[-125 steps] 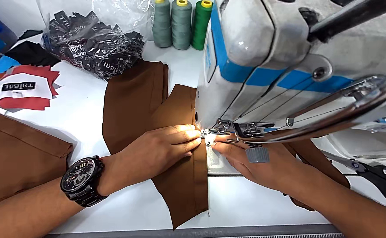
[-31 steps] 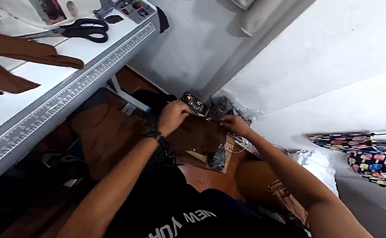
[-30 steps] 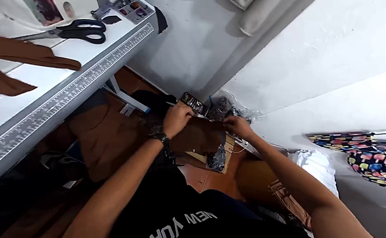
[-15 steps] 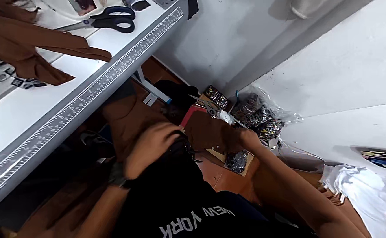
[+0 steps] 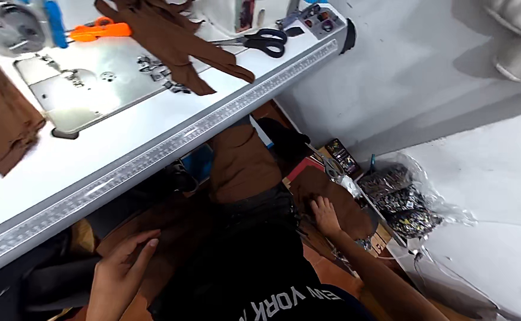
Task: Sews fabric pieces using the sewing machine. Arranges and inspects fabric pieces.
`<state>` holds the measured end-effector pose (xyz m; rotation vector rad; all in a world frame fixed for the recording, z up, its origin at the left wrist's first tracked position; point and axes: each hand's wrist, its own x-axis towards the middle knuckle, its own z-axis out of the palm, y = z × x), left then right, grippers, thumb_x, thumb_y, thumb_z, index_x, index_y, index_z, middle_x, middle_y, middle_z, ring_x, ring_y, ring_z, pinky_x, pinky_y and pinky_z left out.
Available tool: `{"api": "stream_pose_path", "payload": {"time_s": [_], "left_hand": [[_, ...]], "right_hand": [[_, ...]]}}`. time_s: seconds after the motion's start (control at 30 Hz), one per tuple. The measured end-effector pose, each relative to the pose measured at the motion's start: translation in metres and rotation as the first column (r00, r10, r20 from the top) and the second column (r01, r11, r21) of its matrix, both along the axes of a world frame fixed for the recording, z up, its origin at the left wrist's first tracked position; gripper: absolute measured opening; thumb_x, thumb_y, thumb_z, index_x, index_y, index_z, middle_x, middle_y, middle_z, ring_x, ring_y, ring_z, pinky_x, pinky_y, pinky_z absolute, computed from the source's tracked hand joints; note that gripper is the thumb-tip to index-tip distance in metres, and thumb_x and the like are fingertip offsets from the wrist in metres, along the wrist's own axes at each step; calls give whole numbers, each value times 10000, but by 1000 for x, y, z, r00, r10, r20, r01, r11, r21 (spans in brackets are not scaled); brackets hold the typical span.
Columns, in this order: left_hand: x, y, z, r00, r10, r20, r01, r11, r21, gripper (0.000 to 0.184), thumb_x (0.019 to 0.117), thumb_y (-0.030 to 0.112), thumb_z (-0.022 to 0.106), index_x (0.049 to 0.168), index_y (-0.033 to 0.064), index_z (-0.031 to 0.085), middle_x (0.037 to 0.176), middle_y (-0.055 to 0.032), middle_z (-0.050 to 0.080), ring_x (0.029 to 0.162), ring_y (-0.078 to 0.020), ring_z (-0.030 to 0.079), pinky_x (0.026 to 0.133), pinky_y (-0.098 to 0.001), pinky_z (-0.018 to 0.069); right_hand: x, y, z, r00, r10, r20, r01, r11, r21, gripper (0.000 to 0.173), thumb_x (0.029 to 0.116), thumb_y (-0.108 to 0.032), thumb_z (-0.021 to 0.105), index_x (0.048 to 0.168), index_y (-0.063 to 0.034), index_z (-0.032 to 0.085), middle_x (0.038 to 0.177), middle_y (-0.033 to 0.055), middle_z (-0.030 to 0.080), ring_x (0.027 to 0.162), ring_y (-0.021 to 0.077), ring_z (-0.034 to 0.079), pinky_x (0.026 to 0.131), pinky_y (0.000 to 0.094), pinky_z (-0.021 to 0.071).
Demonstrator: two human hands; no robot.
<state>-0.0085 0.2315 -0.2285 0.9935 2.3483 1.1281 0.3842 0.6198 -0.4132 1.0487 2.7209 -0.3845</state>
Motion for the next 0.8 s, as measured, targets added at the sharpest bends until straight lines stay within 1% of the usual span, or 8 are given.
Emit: {"api": "stream_pose_path", "payload": {"time_s": [0.1,0.2,0.33,0.43,0.5,0.57,0.67,0.8], "left_hand": [[-3,-6,-5,995,77,-61,-76,997,23,363,1010,348,576,1123,47,744,1096,-56,754,1026,-101,717,912,-329,601],[-4,3,-13,994,70,-88,-66,997,48,297,1007,319,598,1124,95,754,1101,-22,747,1026,-111,712,922,-374,605],[-7,40,1,996,-25,-85,34,994,106,274,1034,307,597,1163,128,759,1136,-22,746,1098,-132,693,1001,-375,564],[-43,49,40,954,93,-285,-31,976,214,238,1030,279,609,1126,124,762,1071,-14,747,1032,-114,702,940,-346,588],[-82,43,71,865,218,-451,-136,969,208,200,999,216,642,1106,101,765,1068,-34,744,1021,-144,704,919,-360,591],[-132,39,96,826,244,-508,-217,970,113,264,982,180,674,1201,44,728,1218,-130,711,1162,-272,670,1021,-468,535],[-210,46,108,836,200,-510,-251,968,-31,408,961,306,714,1264,34,690,1268,-175,668,1196,-342,635,1017,-542,519],[-241,73,113,856,99,-508,-291,903,-315,438,920,416,739,1060,2,699,1115,-180,684,1069,-363,670,865,-575,558]], "right_hand": [[-13,6,21,996,-31,-83,28,999,-34,595,823,-385,832,1211,32,663,1320,321,581,1238,531,542,987,671,467],[-54,23,66,958,-98,-269,87,995,-54,605,897,-398,758,1228,91,632,1248,360,601,1197,555,563,1010,684,461],[-157,28,155,756,10,-654,-41,999,-32,397,982,-191,643,1233,113,590,1131,274,668,1001,328,683,840,467,584],[-247,9,207,539,160,-827,-278,961,4,313,1013,-153,605,1197,98,570,1046,170,678,924,115,663,778,262,571],[-303,-8,230,414,295,-861,-410,905,113,274,1025,-212,606,1155,28,633,1009,137,701,898,111,670,784,267,571],[-355,-26,245,320,424,-847,-499,835,230,253,1015,-232,589,1084,-8,684,959,131,709,861,165,678,757,327,579],[-415,-50,253,298,534,-791,-622,737,263,243,1000,-242,592,1075,-64,739,1029,94,727,963,212,703,812,407,607],[-454,-78,249,296,572,-765,-687,684,245,227,998,-273,614,1120,-140,751,1099,25,728,1043,178,693,880,411,596]]}}
